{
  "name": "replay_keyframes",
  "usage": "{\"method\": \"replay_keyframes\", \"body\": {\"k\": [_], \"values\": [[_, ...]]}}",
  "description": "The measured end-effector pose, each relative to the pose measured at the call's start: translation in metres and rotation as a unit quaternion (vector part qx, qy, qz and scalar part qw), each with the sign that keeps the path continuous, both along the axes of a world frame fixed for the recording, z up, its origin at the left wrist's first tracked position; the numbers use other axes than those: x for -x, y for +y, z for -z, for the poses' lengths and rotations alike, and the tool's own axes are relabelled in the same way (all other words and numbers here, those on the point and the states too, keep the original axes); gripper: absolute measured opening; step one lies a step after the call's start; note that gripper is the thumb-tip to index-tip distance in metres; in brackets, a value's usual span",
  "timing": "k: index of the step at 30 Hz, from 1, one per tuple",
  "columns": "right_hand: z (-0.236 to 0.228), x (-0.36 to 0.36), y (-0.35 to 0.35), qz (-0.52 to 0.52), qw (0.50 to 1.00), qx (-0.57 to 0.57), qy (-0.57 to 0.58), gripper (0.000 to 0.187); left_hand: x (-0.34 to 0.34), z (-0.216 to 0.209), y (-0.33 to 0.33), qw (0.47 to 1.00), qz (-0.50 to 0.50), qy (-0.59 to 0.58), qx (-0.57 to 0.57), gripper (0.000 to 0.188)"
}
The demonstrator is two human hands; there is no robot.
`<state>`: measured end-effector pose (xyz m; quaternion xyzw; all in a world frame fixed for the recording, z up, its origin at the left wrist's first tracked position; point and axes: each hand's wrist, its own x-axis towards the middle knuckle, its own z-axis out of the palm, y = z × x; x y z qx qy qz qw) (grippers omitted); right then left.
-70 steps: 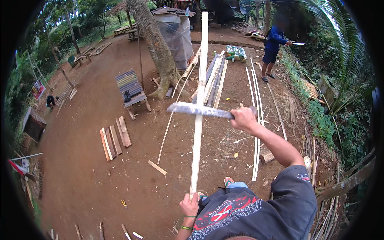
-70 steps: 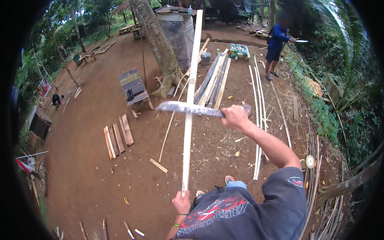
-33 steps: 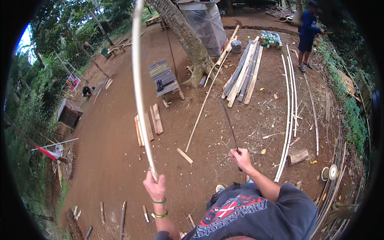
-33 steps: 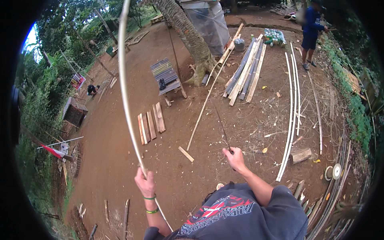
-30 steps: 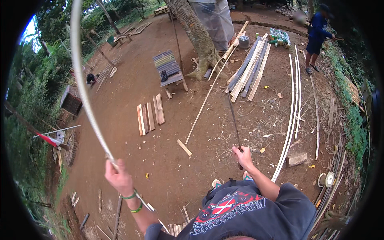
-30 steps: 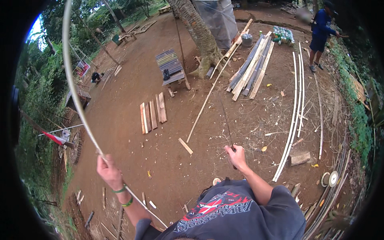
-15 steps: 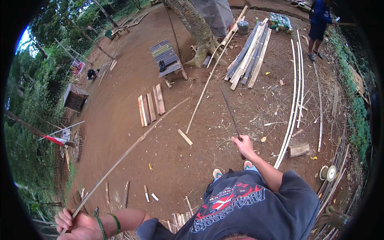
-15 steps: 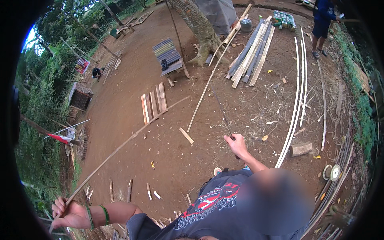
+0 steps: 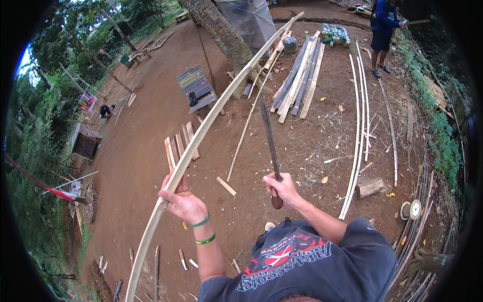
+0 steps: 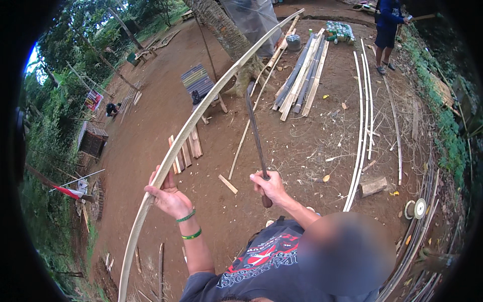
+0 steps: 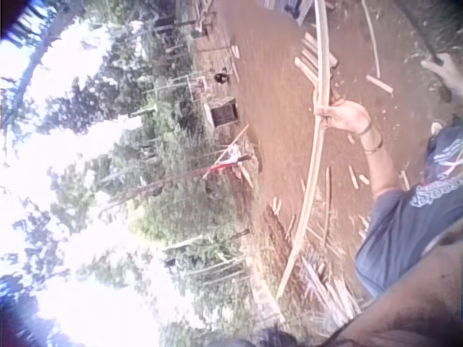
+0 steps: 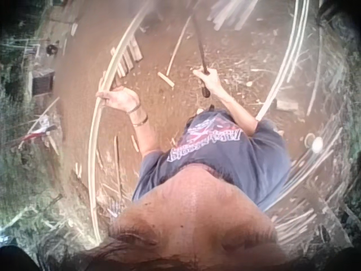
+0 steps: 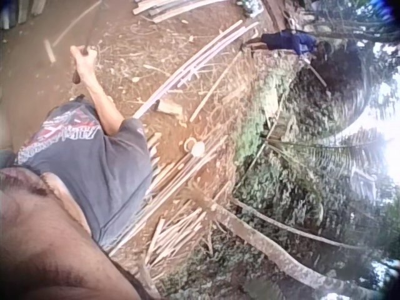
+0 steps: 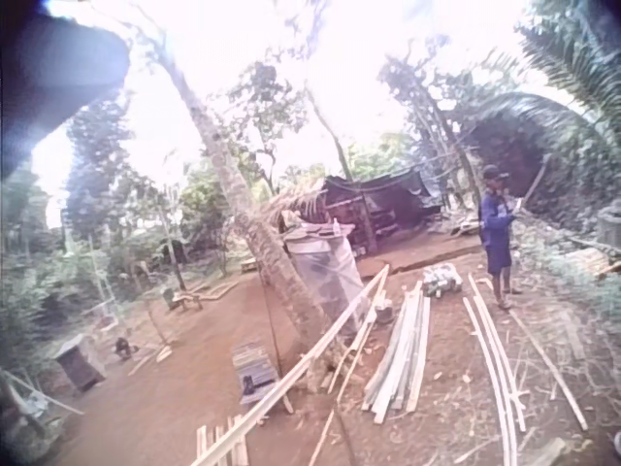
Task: The person uses a machete to shave and smooth a long, thin piece of wood held in their left hand. They repeatedly strike the wood to remove thin strips, rotating the piece to work on different sides. The person occasionally pauses to inspect the wood's surface before continuing the shaping process.
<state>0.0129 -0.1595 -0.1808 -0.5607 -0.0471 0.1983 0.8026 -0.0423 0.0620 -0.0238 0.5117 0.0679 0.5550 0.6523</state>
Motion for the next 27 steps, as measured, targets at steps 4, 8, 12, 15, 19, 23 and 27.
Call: {"method": "replay_keyframes", "body": {"k": [4,8,12,15,19,23,27], "values": [[-0.021,-0.043,0.038,0.05,0.994,-0.095,-0.029,0.044,-0.018,0.058,-0.034,0.992,0.016,0.105,0.069,0.057],[-0.037,-0.074,0.062,0.138,0.977,-0.156,0.049,0.041,-0.018,0.095,-0.058,0.981,0.017,0.14,0.134,0.051],[-0.036,-0.085,0.058,0.207,0.954,-0.198,0.084,0.022,-0.016,0.105,-0.062,0.969,0.107,0.201,0.099,0.047],[-0.025,-0.091,0.055,0.227,0.95,-0.18,0.118,0.027,0.012,0.108,-0.039,0.942,0.256,0.21,-0.057,0.068],[-0.009,-0.106,0.05,0.243,0.953,-0.142,0.113,0.03,0.096,0.085,0.004,0.958,0.233,0.162,0.045,0.118],[0.013,-0.122,0.047,0.25,0.95,-0.123,0.142,0.032,0.158,-0.004,0.06,0.997,-0.028,0.064,0.031,0.132],[0.032,-0.116,0.06,0.245,0.951,-0.095,0.161,0.032,0.184,-0.083,0.095,0.994,-0.077,-0.075,-0.034,0.135]]}}
